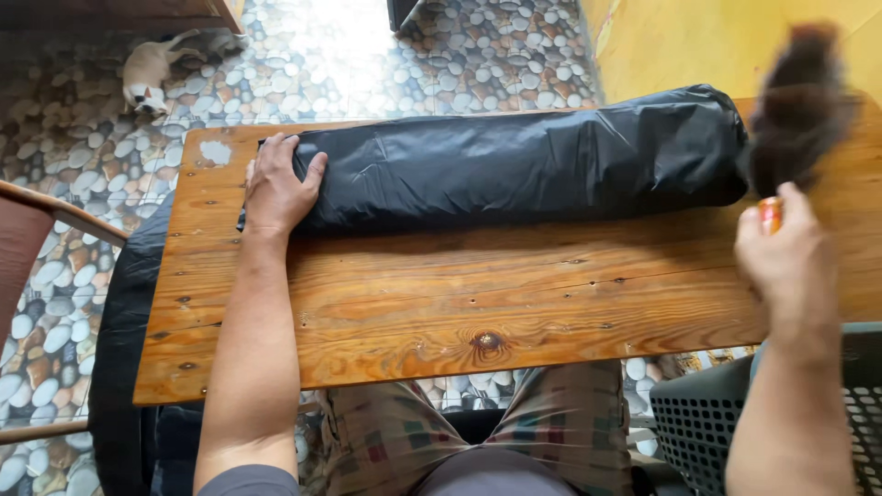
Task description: The person cleans a small black bag by brushing it with a feather duster and places it in a basket. They then unfold a larger black bag on the table, brush it with the duster, and fold it back up.
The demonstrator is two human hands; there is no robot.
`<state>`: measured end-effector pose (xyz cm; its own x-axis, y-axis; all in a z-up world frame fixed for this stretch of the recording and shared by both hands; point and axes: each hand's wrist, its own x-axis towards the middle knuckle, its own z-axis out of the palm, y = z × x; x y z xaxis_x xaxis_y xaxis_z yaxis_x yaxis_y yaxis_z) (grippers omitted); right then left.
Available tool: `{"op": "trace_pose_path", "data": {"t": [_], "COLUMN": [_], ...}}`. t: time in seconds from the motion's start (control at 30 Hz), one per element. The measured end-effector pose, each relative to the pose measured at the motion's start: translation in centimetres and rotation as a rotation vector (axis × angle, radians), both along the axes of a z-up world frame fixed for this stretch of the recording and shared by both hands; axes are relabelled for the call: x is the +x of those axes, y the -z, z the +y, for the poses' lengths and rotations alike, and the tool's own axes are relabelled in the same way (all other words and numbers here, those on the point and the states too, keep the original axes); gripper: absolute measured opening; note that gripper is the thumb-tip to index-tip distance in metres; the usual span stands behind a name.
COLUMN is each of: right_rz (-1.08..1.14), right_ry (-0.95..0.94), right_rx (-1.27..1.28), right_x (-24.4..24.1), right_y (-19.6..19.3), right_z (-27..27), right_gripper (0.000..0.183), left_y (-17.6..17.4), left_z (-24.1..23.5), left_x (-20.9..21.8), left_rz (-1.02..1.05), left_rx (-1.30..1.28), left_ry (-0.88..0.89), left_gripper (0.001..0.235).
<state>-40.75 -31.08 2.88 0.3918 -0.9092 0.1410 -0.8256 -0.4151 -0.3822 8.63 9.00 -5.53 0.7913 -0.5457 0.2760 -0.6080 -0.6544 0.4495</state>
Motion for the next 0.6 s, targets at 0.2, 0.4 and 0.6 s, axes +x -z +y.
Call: {"op": "trace_pose_path", "data": {"t": [0.2,0.4,0.6], "right_rz": [0.398,0.651,-0.090], "right_ry": [0.198,0.228,-0.230], "right_rx": [0.026,0.134,-0.088], "right_x": [-1.4,-4.1,1.8], "right_y": [3.0,5.6,0.1], "right_z": [-10.5,-13.8,-8.9], "right_gripper": [0.052,0.065,0.042], "left_y": [-0.1,-1.1,-3.8], "left_z": [1.0,0.9,-0.7], "left_x": [0.0,0.0,-0.1], "left_rz": [-0.049,0.007,-0.036], "left_rx": [-0.034,0.046,0.131], "left_ry": [0.002,-0.010,-0.005], "left_gripper": [0.065,0.064,0.071]}}
